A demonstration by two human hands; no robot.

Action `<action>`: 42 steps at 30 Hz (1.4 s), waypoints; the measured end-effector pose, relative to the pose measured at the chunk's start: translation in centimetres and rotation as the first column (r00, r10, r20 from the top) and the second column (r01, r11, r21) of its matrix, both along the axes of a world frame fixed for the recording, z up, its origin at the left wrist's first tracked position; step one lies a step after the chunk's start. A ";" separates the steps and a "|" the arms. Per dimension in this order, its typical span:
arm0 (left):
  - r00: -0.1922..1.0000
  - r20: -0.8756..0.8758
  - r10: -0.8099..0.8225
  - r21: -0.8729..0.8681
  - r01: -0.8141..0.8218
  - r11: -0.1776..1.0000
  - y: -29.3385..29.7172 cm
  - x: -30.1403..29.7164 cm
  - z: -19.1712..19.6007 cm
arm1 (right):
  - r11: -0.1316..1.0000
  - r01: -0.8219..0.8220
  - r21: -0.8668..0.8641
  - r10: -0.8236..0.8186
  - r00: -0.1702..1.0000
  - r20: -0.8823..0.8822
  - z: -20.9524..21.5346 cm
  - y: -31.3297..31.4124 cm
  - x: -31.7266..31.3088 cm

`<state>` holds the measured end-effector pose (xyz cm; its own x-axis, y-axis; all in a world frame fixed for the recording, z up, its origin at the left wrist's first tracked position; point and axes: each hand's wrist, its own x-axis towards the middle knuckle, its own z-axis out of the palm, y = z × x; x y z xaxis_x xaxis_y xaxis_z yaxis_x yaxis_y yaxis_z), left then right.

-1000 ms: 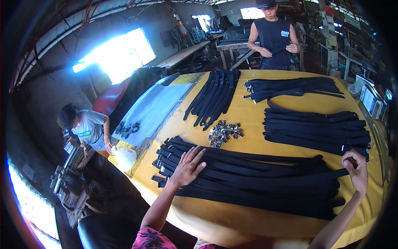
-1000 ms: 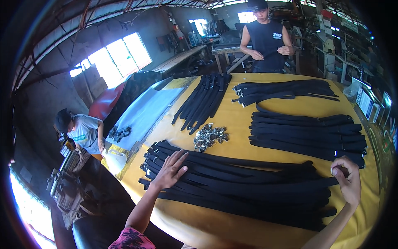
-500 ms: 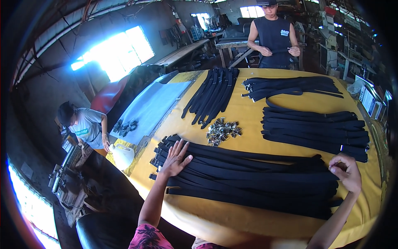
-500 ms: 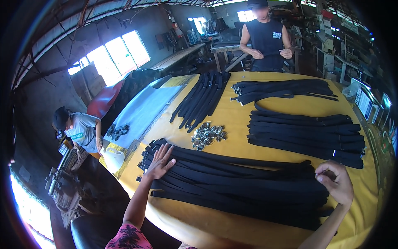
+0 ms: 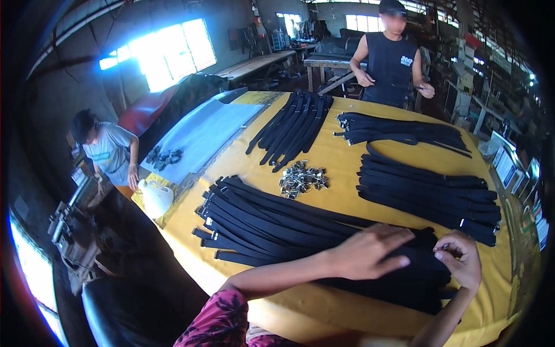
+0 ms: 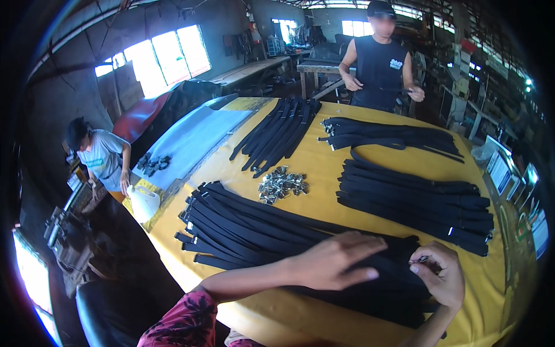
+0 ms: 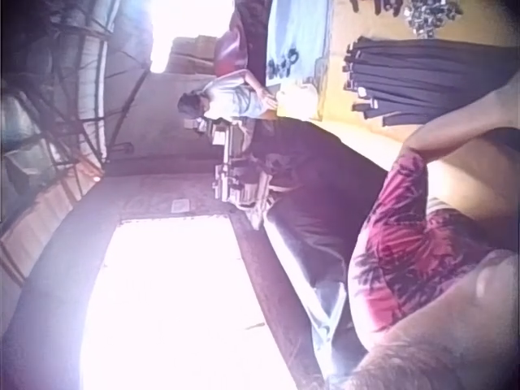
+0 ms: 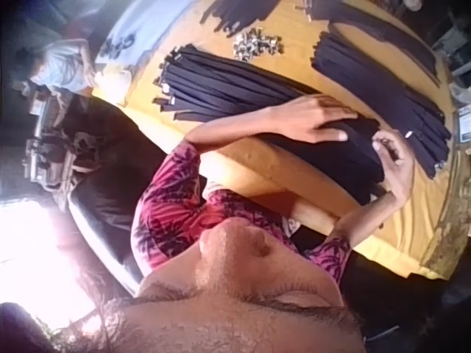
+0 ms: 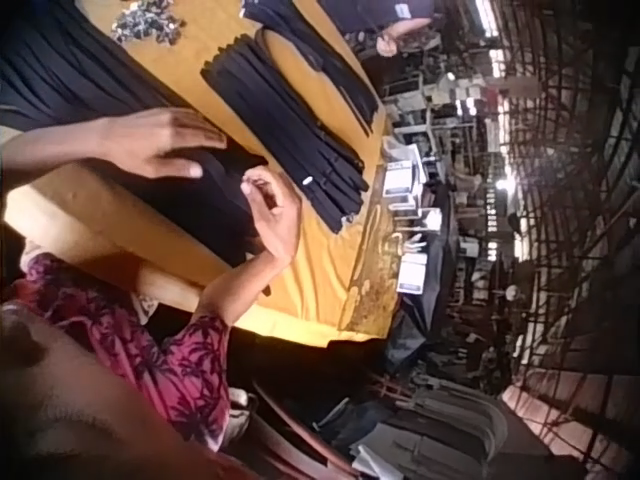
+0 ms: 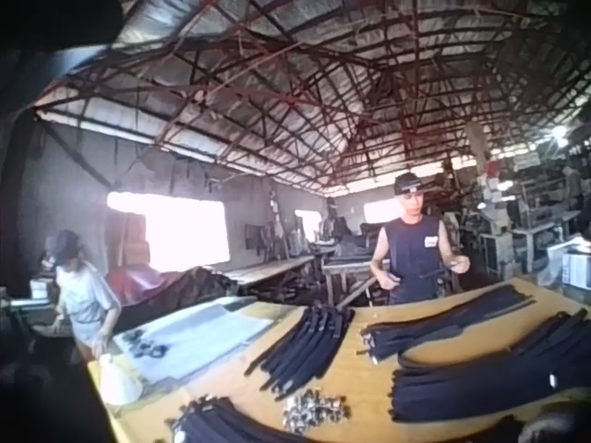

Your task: Attaching metal buckles to black straps on a workshop table.

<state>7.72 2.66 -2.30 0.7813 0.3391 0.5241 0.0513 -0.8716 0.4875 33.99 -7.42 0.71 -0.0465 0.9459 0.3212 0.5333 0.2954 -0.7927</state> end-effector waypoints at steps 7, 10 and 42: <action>0.984 0.092 -0.154 -0.245 0.172 0.954 0.1 5.8 -0.2 | 0.996 0.039 0.084 -0.012 0.956 -0.294 -0.7 1.6 -2.1; 0.946 0.180 -0.270 -0.482 0.324 0.814 0.8 6.8 0.0 | 0.983 0.101 0.151 -0.030 0.910 -0.413 -1.3 2.0 -1.1; 0.905 0.318 -0.284 -0.706 0.426 0.565 3.6 6.1 0.7 | 0.975 -0.099 0.200 0.218 0.231 -0.948 -3.0 2.3 1.4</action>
